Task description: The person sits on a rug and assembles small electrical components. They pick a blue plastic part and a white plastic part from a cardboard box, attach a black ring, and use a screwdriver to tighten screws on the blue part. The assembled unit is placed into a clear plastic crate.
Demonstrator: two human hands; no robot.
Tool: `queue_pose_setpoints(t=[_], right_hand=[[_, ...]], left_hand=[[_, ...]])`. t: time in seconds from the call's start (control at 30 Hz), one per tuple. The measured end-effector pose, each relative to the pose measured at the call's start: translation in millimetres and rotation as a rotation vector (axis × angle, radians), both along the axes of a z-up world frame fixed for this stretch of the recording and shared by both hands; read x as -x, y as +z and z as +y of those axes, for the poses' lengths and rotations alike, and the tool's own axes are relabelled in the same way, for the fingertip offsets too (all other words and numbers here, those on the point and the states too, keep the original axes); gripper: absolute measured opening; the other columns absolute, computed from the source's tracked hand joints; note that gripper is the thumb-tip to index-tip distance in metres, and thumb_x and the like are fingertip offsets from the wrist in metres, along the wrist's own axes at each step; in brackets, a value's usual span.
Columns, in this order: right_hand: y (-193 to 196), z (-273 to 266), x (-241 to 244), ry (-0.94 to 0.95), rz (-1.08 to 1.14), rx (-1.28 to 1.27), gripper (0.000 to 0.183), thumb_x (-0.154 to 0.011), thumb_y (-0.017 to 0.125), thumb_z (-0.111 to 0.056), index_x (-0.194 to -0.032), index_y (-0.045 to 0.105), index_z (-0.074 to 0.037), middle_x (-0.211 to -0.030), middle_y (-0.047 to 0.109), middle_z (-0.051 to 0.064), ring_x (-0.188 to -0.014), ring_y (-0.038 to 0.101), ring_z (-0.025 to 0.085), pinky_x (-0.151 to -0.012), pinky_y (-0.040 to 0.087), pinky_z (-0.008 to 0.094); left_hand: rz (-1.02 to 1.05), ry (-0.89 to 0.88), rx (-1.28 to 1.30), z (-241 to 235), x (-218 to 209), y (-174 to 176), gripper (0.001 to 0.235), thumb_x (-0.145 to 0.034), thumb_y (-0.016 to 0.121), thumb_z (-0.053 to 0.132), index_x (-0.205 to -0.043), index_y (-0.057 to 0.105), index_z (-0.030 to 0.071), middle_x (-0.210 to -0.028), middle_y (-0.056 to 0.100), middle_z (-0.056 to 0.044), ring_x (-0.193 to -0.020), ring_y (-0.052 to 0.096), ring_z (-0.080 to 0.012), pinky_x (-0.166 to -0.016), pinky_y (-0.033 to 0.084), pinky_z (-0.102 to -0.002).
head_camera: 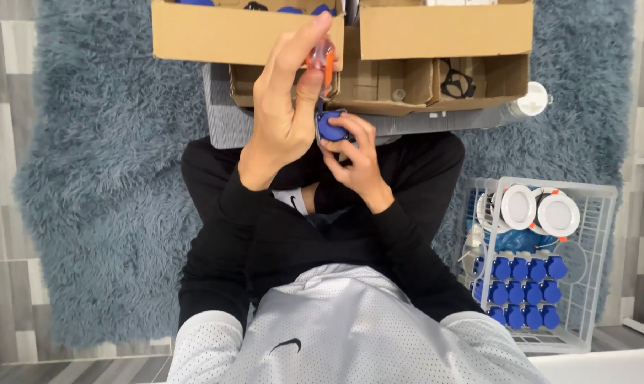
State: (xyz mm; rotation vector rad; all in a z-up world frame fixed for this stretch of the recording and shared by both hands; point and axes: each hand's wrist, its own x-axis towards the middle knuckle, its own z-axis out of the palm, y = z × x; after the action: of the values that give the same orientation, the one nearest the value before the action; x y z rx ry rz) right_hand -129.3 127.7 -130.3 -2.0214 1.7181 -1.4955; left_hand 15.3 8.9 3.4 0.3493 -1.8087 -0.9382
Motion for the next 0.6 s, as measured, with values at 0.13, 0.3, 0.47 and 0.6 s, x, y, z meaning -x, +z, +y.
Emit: queue_pose_setpoints(t=[0.13,0.3,0.47,0.6], right_hand=[[-0.3,1.5,-0.9,-0.004,-0.012,-0.015,0.018,-0.086,0.090,0.005,-0.092,0.075,-0.005,-0.142,0.065,0.008,-0.138,0.057,0.037,-0.121,0.047,0.048],[-2.4,1.4,-0.2,-0.002,-0.009,-0.018,0.020,-0.085,0.091,0.005,-0.093,0.076,-0.006,-0.143,0.064,0.007,-0.139,0.056,0.036,-0.123,0.046,0.048],[-2.1,0.0,-0.5,-0.004,-0.015,-0.012,0.019,-0.085,0.091,0.006,-0.092,0.076,-0.005,-0.142,0.065,0.008,-0.138,0.057,0.037,-0.122,0.047,0.048],[-1.3,1.0,-0.4,-0.005,-0.004,-0.013,0.021,-0.084,0.091,0.006,-0.094,0.077,-0.006,-0.142,0.065,0.008,-0.137,0.057,0.035,-0.121,0.046,0.048]], left_hand=[[0.022,-0.068,-0.036,2.7,-1.3,8.1,0.036,-0.128,0.048,0.009,-0.163,0.046,0.017,-0.134,0.069,-0.014,-0.115,0.072,-0.0239,-0.104,0.061,-0.034],[-0.001,0.059,0.025,0.2,-1.4,2.9,0.046,-0.120,0.075,0.013,-0.160,0.052,0.019,-0.138,0.059,-0.008,-0.112,0.063,-0.0197,-0.101,0.060,-0.031],[0.051,-0.068,-0.033,1.8,-2.0,4.7,0.037,-0.128,0.049,0.009,-0.164,0.046,0.018,-0.138,0.065,-0.012,-0.121,0.075,-0.0246,-0.109,0.064,-0.035],[0.004,0.060,0.054,-1.1,0.1,0.7,0.059,-0.113,0.086,0.029,-0.160,0.051,0.021,-0.140,0.052,-0.006,-0.121,0.065,-0.0206,-0.105,0.061,-0.034]])
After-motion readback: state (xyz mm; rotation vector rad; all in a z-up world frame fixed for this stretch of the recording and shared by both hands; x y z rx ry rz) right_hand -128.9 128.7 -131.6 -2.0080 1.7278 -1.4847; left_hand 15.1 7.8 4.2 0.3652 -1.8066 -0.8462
